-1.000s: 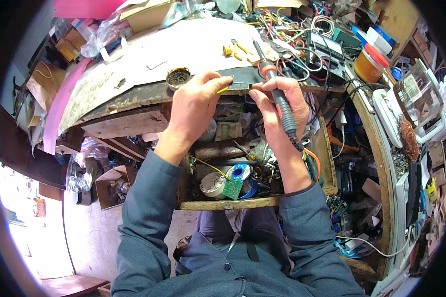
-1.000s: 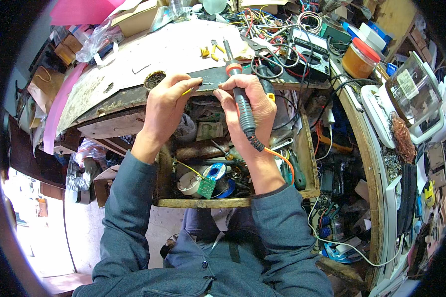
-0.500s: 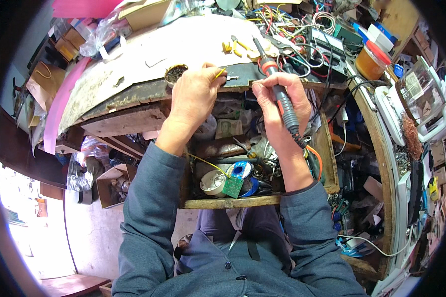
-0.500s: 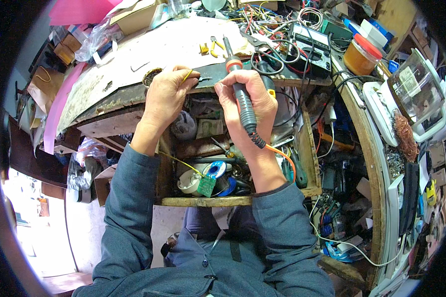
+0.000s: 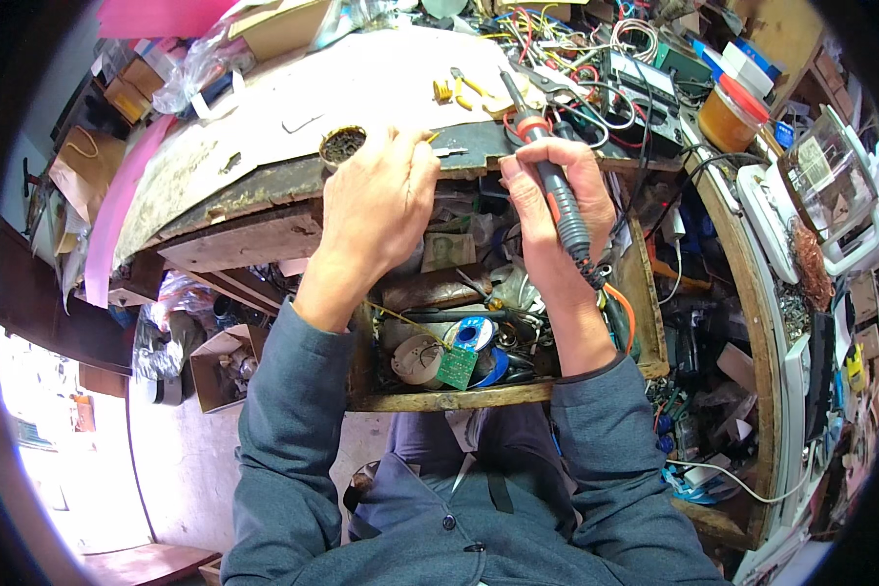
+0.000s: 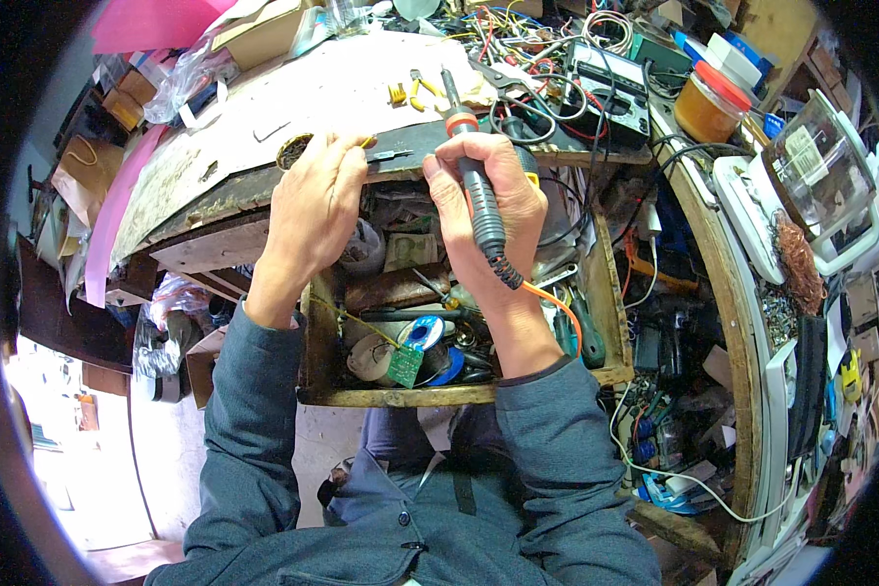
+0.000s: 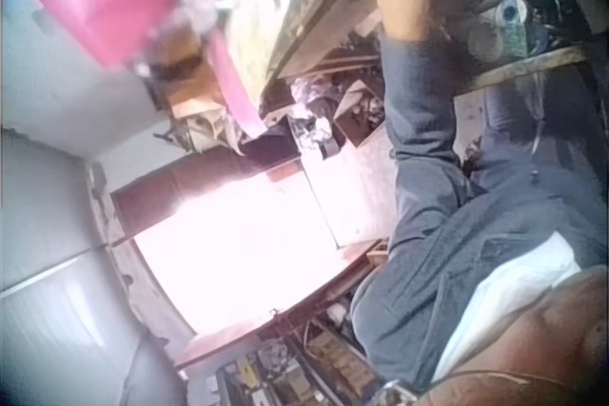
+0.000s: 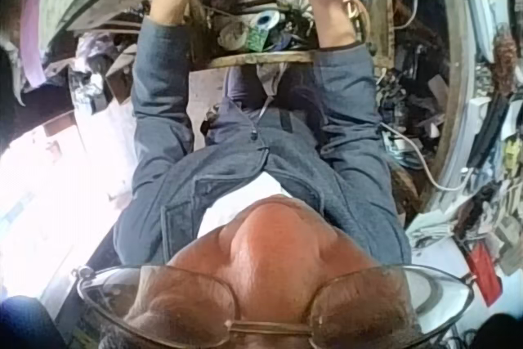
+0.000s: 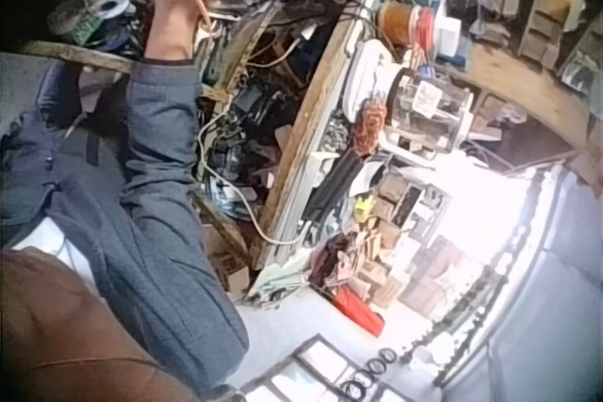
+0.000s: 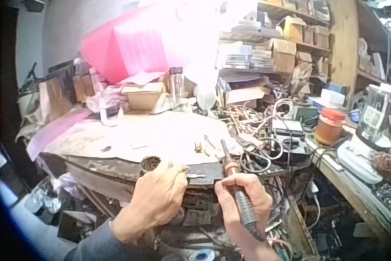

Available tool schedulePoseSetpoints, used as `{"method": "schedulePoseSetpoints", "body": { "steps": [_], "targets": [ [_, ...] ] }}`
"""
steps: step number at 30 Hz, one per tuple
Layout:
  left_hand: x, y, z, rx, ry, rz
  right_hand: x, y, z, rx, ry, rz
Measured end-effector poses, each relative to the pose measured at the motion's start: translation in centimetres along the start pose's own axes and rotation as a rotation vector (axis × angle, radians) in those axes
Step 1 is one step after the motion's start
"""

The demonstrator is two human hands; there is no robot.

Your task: The person solders a yellow wire to a small green circuit board using a soldering iron and solder wire. They then solder a small metal component on the workbench. The person works at a cluttered electronics workbench.

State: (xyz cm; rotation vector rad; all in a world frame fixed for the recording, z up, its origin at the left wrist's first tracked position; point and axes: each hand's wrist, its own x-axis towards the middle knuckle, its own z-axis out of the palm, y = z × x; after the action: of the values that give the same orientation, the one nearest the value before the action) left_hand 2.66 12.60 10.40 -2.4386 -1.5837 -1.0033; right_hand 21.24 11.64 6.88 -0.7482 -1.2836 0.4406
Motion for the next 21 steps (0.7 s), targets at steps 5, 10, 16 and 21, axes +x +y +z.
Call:
{"method": "schedulePoseSetpoints", "body": {
  "steps": [5, 10, 16, 21],
  "targets": [
    [0.3, -1.3, 0.9, -0.137, 0.086, 0.007, -0.1, 0.1, 0.0, 0.021, -0.002, 0.04],
    [0.7, -1.0, 1.3, -0.242, 0.122, -0.092, 0.0, 0.2, -0.2, 0.014, 0.007, 0.026],
    [0.6, -0.3, 2.9, -0.218, 0.251, -0.038, 0.0, -0.1, 0.0, 0.079, 0.054, 0.076],
    [0.2, 0.5, 3.5, -0.157, 0.325, -0.036, -0.1, -0.3, 0.0, 0.059, 0.039, 0.111]
  ]
}}
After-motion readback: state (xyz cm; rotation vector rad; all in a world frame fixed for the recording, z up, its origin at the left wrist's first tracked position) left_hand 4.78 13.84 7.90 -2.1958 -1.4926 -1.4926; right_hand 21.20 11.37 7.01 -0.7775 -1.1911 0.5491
